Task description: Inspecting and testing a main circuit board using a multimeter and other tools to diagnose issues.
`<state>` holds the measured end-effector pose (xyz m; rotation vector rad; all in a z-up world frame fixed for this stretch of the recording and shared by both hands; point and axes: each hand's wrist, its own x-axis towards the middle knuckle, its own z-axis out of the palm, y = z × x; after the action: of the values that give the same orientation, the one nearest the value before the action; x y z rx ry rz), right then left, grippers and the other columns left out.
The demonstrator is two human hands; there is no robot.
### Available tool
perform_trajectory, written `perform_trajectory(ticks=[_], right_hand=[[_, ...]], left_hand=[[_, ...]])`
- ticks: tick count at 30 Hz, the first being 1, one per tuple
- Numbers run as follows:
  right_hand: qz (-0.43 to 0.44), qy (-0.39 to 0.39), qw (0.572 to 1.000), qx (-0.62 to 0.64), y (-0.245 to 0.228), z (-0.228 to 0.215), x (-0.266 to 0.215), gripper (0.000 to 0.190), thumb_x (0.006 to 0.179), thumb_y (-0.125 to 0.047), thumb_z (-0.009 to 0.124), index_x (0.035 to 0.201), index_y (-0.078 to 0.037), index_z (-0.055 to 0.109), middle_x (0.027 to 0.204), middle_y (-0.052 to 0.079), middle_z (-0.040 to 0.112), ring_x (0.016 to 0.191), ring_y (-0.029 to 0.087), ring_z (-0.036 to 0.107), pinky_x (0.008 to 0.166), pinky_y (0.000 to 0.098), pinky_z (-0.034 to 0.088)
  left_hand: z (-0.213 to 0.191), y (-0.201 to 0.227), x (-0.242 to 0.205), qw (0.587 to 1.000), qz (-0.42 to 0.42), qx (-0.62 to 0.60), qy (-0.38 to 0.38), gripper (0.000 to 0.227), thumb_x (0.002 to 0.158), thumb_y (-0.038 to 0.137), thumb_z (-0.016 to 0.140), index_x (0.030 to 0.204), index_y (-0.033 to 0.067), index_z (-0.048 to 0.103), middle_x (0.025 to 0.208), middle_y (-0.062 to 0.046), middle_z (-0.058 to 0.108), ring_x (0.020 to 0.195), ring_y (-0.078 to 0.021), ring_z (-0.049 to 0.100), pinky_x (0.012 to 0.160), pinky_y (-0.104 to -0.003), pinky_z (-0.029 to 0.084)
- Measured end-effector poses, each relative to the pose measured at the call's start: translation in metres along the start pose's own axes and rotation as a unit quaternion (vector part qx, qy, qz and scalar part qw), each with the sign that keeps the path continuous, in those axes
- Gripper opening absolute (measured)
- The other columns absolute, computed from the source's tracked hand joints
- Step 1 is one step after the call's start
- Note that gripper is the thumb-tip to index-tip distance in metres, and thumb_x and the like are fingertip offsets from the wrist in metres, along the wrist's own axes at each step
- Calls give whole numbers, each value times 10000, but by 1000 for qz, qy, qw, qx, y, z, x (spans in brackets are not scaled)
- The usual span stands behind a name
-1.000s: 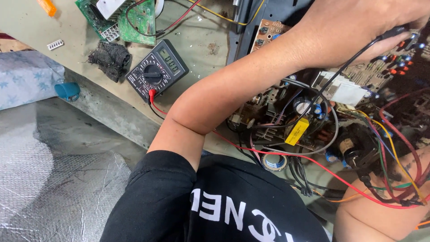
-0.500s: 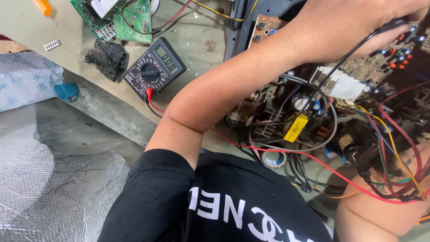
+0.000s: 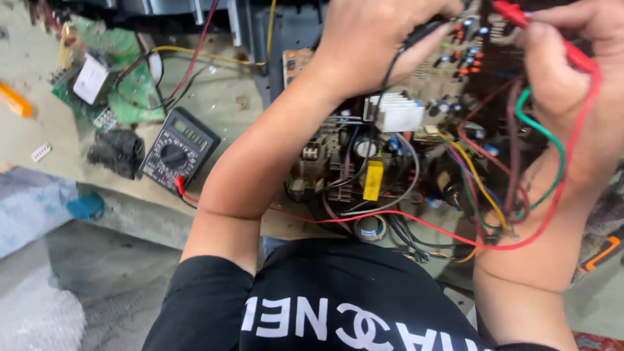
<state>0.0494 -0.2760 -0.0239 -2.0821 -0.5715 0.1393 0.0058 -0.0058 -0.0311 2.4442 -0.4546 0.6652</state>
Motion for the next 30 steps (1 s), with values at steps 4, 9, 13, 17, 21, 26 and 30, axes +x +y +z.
perform_trajectory(ticks=[4,9,13,17,21,26,30], right_hand=[[-28,-4,999,29,-20,-3,7,54,1270,103,666,1311,92,698,1166,173,700,1017,206,602,919,321,454],[-42,-14,999,-24,-30,-10,18,123,1189,48,731,1255,95,823,1047,140,733,895,148,592,762,277,432],[-66,-4,997,-28,-33,-10,24,121,1106,9,732,1178,68,809,1024,150,733,886,176,617,765,292,440],[-45,-4,998,-34,-46,-11,25,89,1075,-22,739,1118,23,802,955,113,709,840,150,601,735,274,441],[-28,3,999,-20,-56,-10,26,106,1034,-28,712,1082,15,796,970,119,699,857,160,634,770,256,460],[-58,12,998,-24,-48,-10,28,100,1002,-25,738,1061,16,809,924,130,702,790,169,631,703,266,460],[-34,18,999,0,-57,-11,28,107,987,-40,708,1029,7,796,903,106,685,786,151,610,692,256,445]], left_hand=[[-10,5,4,999,-4,48,1,61,981,315,683,1026,275,678,928,65,733,796,-222,684,587,-406,445],[-19,10,14,1000,12,24,10,60,932,226,701,979,216,664,921,60,734,834,-233,696,659,-399,438],[-23,11,19,999,44,-8,26,58,943,193,719,954,145,689,874,-16,707,856,-267,644,813,-422,448],[-22,10,18,998,47,-14,27,81,965,200,712,966,119,705,883,-28,732,858,-271,666,863,-429,466],[-22,10,17,998,49,-27,27,74,970,189,706,969,115,711,875,-22,731,842,-264,672,836,-420,471],[-21,10,15,999,35,-18,15,97,972,219,688,991,127,714,894,-21,733,879,-269,673,885,-435,467],[-19,10,15,999,30,-7,17,121,969,249,691,981,137,738,896,-17,753,899,-264,685,876,-432,483]])
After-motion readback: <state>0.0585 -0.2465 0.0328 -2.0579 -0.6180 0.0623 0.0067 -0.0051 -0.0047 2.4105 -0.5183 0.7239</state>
